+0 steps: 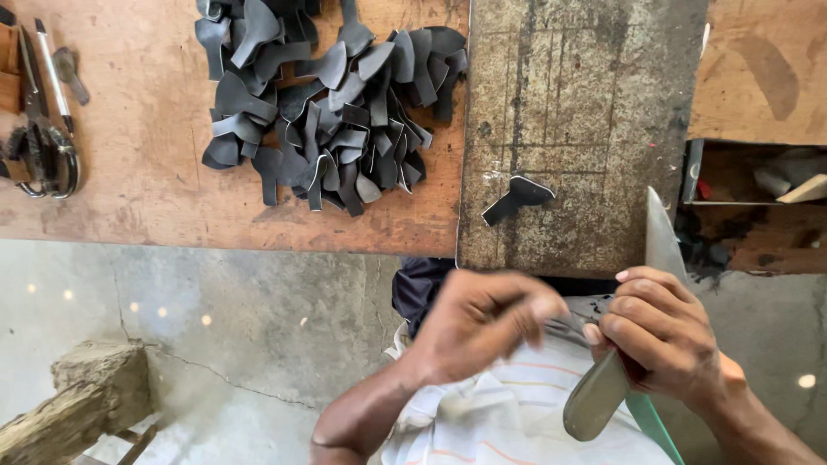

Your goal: The person sits at a workbench trimming the edges of small black rubber or foam pieces with a curved blade knife, holding each piece against a worn wooden board and cutting along its edge. Trimmed pieces are placed onto a growing pile on the table, and the person picks up new untrimmed pieces one at a time.

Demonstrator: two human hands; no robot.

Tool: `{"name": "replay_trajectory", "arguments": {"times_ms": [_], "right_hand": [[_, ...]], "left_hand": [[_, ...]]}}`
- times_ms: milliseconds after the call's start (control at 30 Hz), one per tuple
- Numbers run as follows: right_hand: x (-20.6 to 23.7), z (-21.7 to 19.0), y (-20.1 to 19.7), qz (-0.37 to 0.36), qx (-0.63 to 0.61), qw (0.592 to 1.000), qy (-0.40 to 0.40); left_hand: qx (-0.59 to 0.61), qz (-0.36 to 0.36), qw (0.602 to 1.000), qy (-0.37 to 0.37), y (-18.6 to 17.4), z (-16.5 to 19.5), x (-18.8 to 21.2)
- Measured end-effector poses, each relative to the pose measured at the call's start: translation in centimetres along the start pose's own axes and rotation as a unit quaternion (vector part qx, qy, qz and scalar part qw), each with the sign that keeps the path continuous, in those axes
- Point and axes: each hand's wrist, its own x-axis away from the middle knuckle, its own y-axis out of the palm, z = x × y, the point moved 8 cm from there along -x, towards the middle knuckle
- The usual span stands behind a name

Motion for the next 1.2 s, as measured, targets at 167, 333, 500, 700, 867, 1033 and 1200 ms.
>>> {"name": "replay_trajectory", "arguments": {"times_ms": [167,333,500,700,867,1033,1200], "right_hand": [[-1.2,-0.8,0.9,-0.019,-0.061,0.998,-0.03],[-1.7,-1.4,0.7,-0.003,-0.065,0.997,-0.051],[-1.3,-1.1,-0.5,0.02,-0.072,0.997,-0.02],[-1.4,-0.7,-0.8,0.03,-0.058,0.998,-0.002],[-1.5,-0.6,-0.4,0.024,-0.063,0.998,0.001],[-1.1,-0.8,-0.4,0.033,-0.063,0.997,-0.004],[-0.9,-0.8,-0.2,0.035,-0.059,0.998,0.009]], "left_hand": [[-0.437,0.214,0.843,0.229,-4.7,6.6,-3.2],[-0.495,0.175,0.809,0.264,-4.2,5.5,-5.2],[-0.554,0.135,0.736,0.364,-2.1,4.9,-2.8],[-0.561,0.063,0.775,0.284,-1.1,3.8,-1.8],[-0.508,0.096,0.819,0.248,-1.4,3.7,-2.5],[-0.48,0.162,0.835,0.215,-2.1,4.3,-3.7],[-0.443,0.179,0.868,0.136,-2.7,4.3,-4.8]]}}
